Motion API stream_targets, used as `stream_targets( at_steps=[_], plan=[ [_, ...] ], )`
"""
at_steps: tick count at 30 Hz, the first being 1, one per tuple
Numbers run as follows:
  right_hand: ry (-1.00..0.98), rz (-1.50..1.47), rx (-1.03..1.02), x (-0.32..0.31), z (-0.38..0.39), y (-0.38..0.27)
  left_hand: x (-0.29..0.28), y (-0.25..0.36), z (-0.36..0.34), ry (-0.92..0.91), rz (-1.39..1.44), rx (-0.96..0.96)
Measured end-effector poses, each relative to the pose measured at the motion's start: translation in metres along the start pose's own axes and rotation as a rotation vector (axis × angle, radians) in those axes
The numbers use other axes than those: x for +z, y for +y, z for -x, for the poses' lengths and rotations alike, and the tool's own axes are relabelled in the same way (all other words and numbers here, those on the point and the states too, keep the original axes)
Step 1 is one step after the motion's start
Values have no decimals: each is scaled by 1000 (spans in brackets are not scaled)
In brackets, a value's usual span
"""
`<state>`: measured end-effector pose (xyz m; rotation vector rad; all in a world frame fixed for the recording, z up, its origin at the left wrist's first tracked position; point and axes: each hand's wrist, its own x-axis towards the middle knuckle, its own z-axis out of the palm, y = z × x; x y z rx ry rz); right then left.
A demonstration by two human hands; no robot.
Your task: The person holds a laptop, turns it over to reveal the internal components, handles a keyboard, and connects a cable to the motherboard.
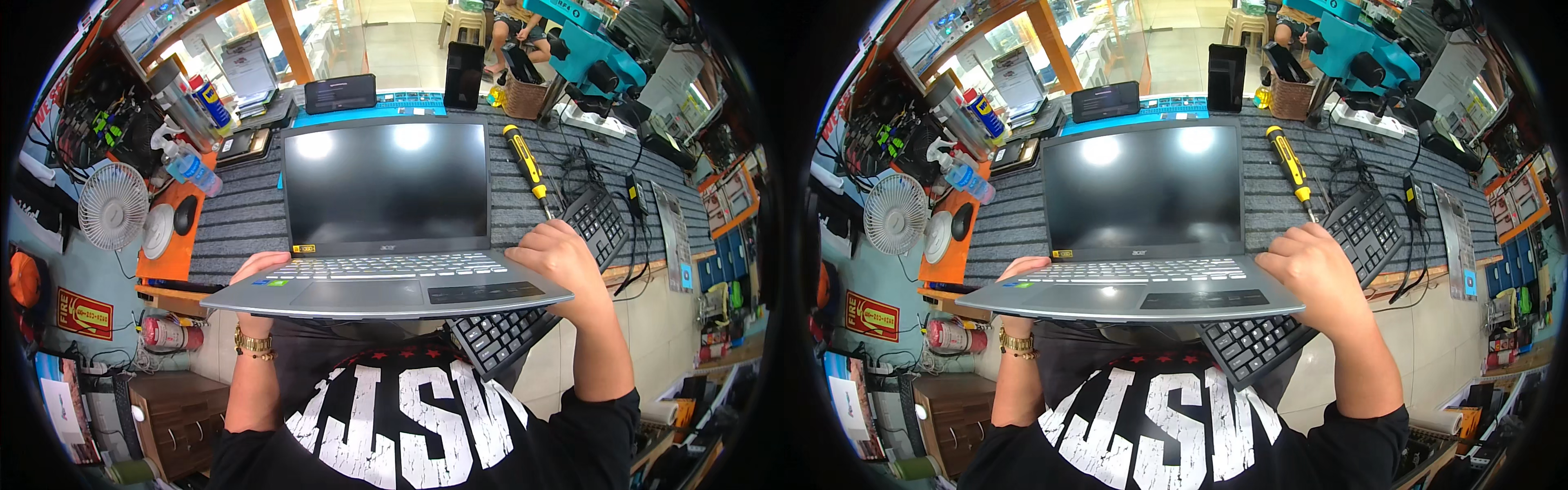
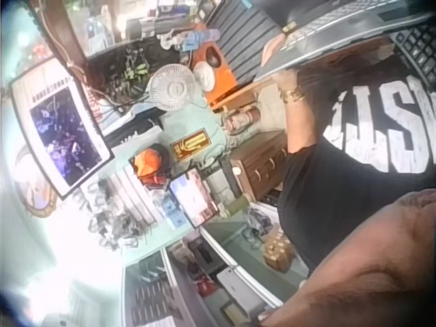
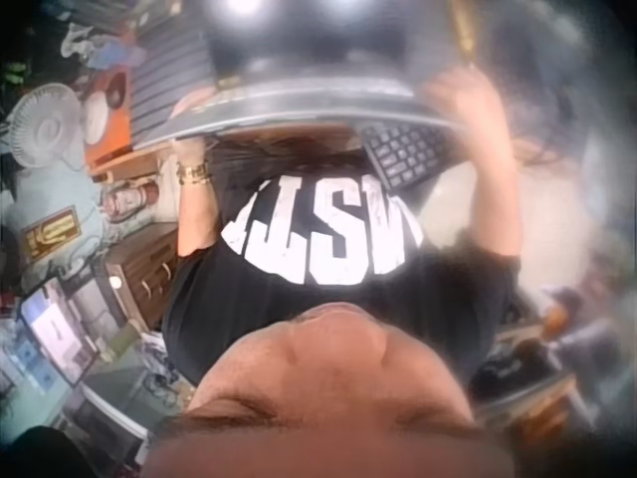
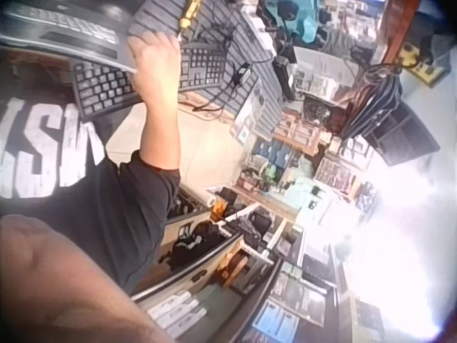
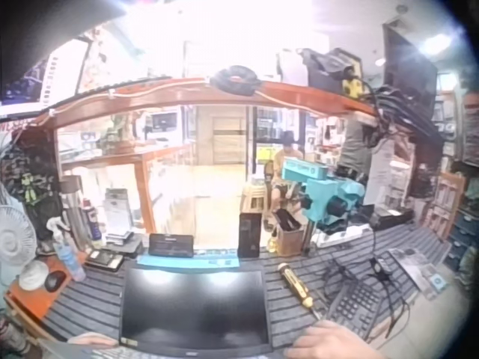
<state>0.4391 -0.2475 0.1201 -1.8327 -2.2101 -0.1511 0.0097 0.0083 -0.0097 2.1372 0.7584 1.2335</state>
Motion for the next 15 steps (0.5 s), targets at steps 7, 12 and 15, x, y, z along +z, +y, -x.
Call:
stream_targets(
  at_steps=[7,12,15],
  plan=[
    [-76,52,3,-2,1,0,-3,1,1,-71,35,17],
    [43,-31,0,10,9,7,0,0,4,-33,55,-18],
    [76,-53,10,12,12,9,2,4,5,-33,59,-4]
  ],
)
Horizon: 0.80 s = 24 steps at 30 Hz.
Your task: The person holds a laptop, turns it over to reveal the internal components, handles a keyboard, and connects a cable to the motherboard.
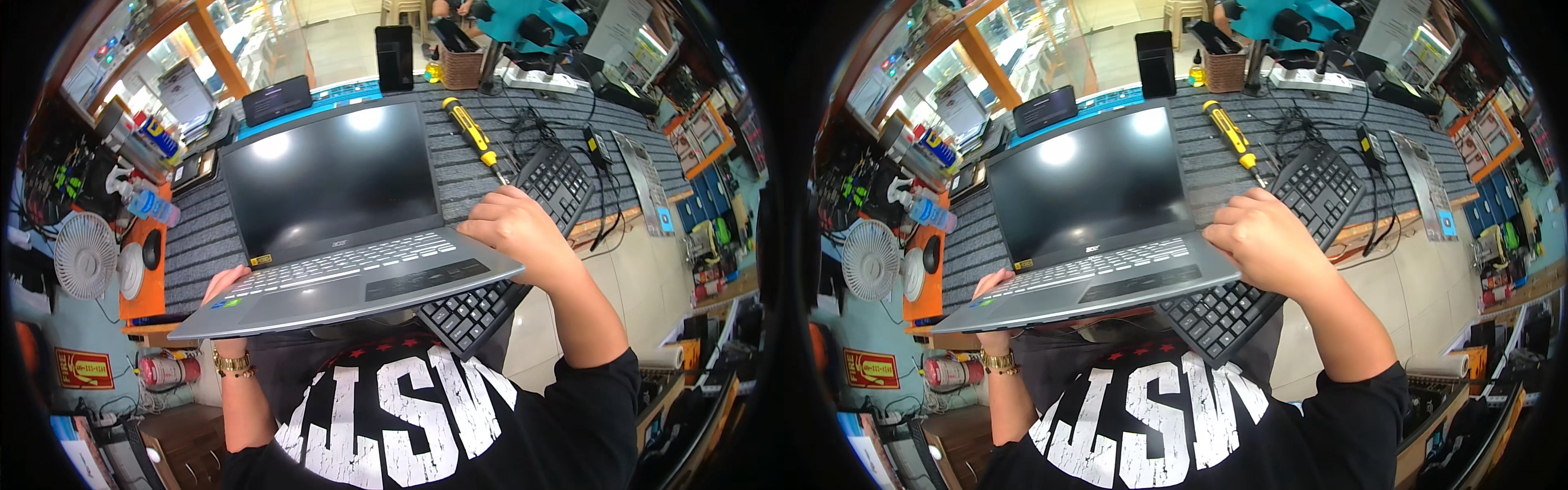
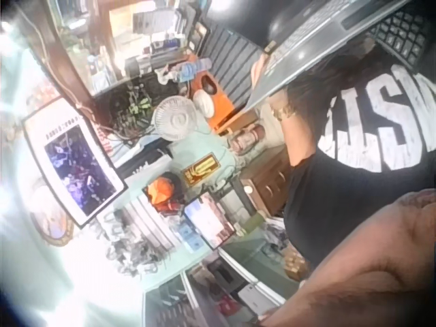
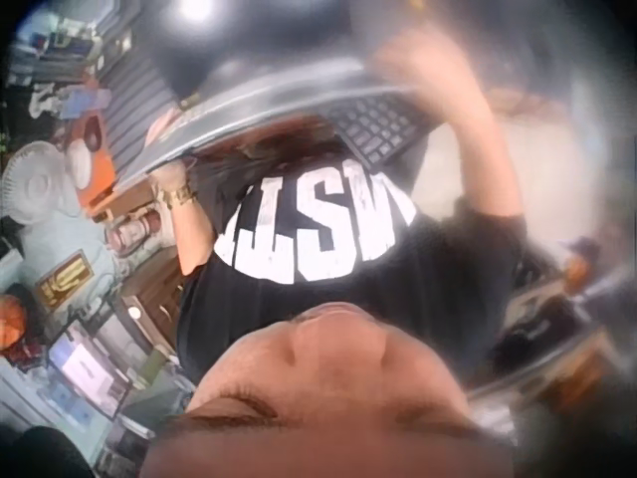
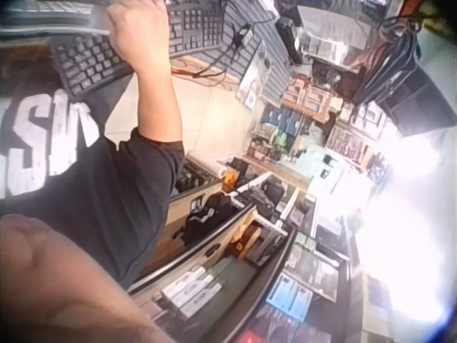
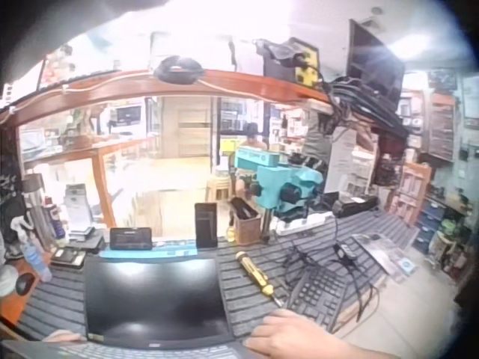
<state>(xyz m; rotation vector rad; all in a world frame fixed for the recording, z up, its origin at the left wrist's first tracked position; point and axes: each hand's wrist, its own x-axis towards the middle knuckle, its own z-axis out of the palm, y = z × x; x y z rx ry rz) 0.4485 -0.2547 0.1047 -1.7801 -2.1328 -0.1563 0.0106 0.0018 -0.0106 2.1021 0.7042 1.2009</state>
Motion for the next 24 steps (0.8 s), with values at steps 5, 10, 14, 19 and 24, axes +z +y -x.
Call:
stream_targets(
  at_steps=[5,10,14,19,24],
  plan=[
    [-55,126,-17,-1,0,-2,1,-2,1,-23,36,19],
    [-25,85,-30,1,2,1,-3,-14,6,-18,5,17],
    [50,4,-21,4,8,5,-2,-17,6,-7,58,10],
    [-20,90,-14,0,3,0,-3,-21,11,14,131,-42],
    [33,-7,-30,4,8,9,-2,-20,11,15,141,-67]
  ],
)
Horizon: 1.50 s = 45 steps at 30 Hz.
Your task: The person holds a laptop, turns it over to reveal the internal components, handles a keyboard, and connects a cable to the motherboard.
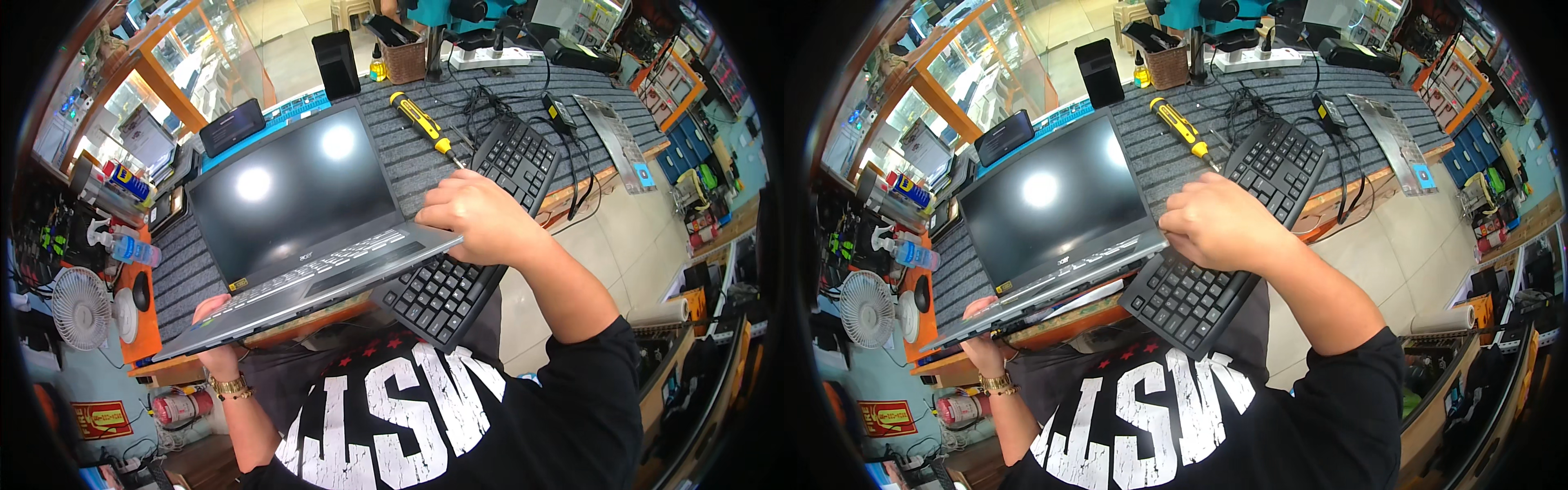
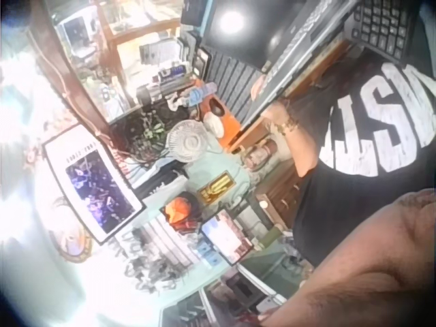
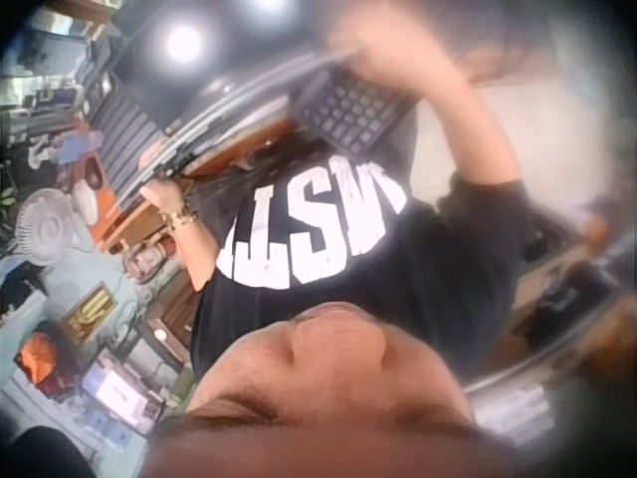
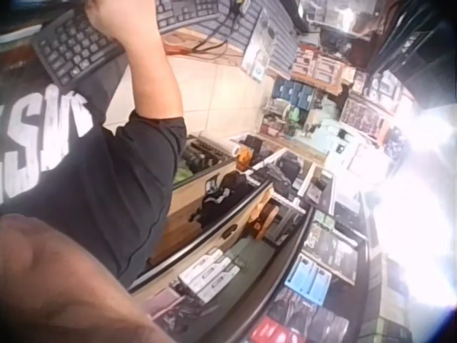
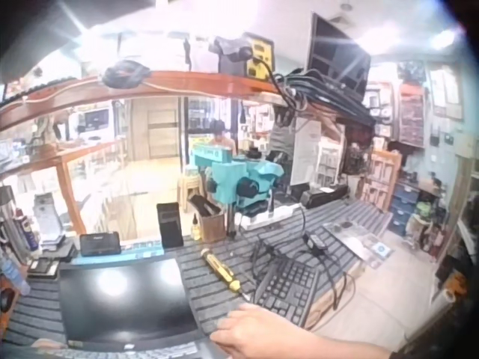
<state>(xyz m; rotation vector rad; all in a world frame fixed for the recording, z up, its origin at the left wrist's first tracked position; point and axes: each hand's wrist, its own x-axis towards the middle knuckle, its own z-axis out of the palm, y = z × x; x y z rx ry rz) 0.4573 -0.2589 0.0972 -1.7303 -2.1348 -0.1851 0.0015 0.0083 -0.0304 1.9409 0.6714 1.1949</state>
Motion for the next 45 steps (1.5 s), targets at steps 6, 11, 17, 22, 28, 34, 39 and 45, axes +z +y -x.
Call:
stream_targets(
  at_steps=[6,11,17,22,28,34,39,45],
  plan=[
    [22,-19,155,-3,11,18,-5,-4,1,-16,-61,10],
    [-28,-86,266,-6,14,47,-4,-2,2,-16,-112,50],
    [-62,0,233,17,13,71,-1,0,-2,-16,-67,41],
    [0,123,145,28,5,70,0,6,-3,35,-22,9],
    [-56,106,146,32,5,79,3,10,-5,31,-19,2],
    [-45,132,143,23,3,75,5,15,-10,38,-16,24],
    [-52,204,197,4,5,58,4,17,-10,49,7,-4],
    [-9,190,249,-14,17,43,1,17,-8,2,-43,-20]
  ],
)
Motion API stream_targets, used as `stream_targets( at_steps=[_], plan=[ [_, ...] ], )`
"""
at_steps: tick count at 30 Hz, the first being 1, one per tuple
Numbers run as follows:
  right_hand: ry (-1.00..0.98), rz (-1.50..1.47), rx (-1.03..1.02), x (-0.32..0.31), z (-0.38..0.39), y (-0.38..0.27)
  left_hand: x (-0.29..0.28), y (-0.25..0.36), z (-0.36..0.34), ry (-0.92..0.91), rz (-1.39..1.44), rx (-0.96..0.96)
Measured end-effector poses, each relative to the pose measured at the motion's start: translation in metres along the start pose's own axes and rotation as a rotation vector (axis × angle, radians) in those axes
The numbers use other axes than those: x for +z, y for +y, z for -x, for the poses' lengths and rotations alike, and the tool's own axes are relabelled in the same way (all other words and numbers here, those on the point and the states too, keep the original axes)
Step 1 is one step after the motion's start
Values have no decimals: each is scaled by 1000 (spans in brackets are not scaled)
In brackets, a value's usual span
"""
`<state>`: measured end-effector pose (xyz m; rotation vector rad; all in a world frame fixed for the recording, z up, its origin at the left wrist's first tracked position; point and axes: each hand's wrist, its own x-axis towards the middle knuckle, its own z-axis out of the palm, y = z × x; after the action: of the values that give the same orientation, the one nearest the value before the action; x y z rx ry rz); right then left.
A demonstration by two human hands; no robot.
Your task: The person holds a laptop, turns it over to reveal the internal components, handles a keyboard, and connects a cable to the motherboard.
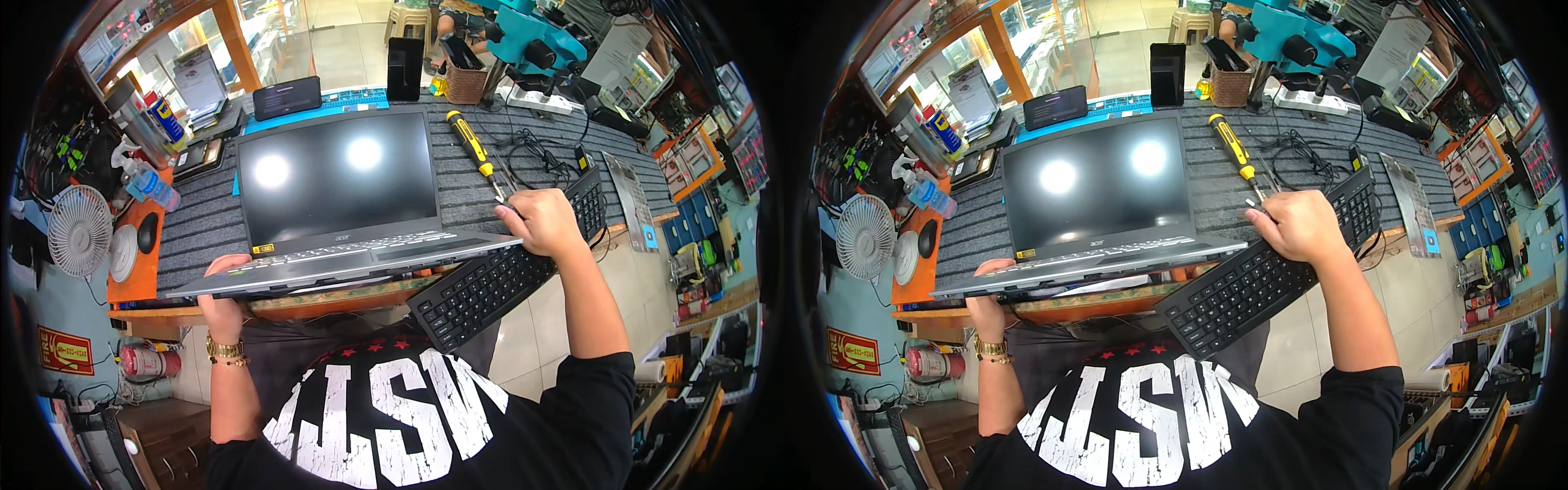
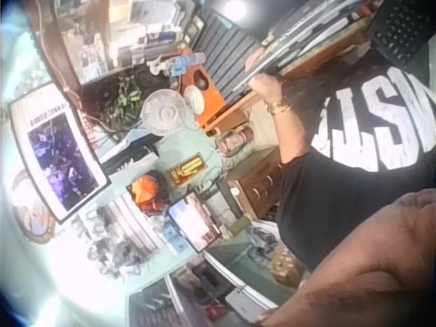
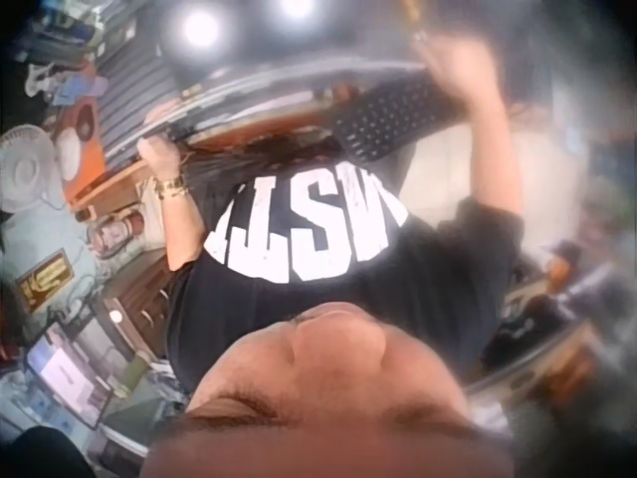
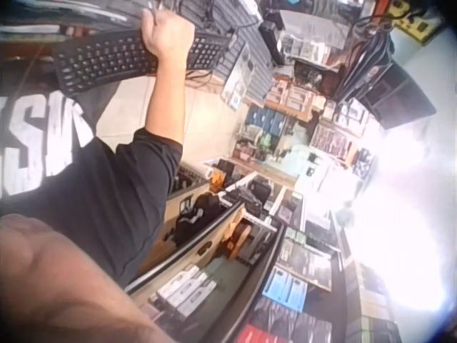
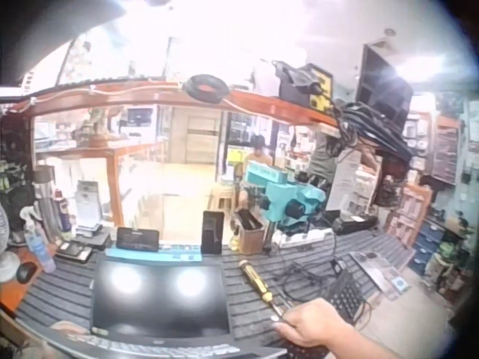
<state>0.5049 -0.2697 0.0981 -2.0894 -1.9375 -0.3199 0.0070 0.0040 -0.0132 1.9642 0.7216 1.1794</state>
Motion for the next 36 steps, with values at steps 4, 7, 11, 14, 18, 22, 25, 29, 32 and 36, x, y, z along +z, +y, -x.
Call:
stream_targets(
  at_steps=[4,7,11,14,18,22,25,29,32,36],
  plan=[
    [53,38,-4,-17,8,-12,0,-3,0,4,22,0],
    [57,56,-47,-29,13,-19,-1,-5,0,2,-1,-1],
    [183,8,-133,-45,12,-32,-6,-13,2,1,-32,-28],
    [200,16,-210,-62,12,-44,-6,-14,2,1,-26,-46],
    [202,11,-288,-84,7,-63,-7,-15,2,-9,32,-49],
    [203,-7,-315,-89,5,-68,-5,-14,2,26,53,-59],
    [202,-18,-317,-89,4,-67,-9,-21,5,19,68,-87],
    [229,-37,-326,-87,4,-64,-6,-17,3,23,86,-80],
    [266,-49,-325,-87,5,-64,-8,-16,3,-25,56,-41],
    [255,-67,-331,-91,1,-68,-4,-13,3,27,127,-94]
  ],
)
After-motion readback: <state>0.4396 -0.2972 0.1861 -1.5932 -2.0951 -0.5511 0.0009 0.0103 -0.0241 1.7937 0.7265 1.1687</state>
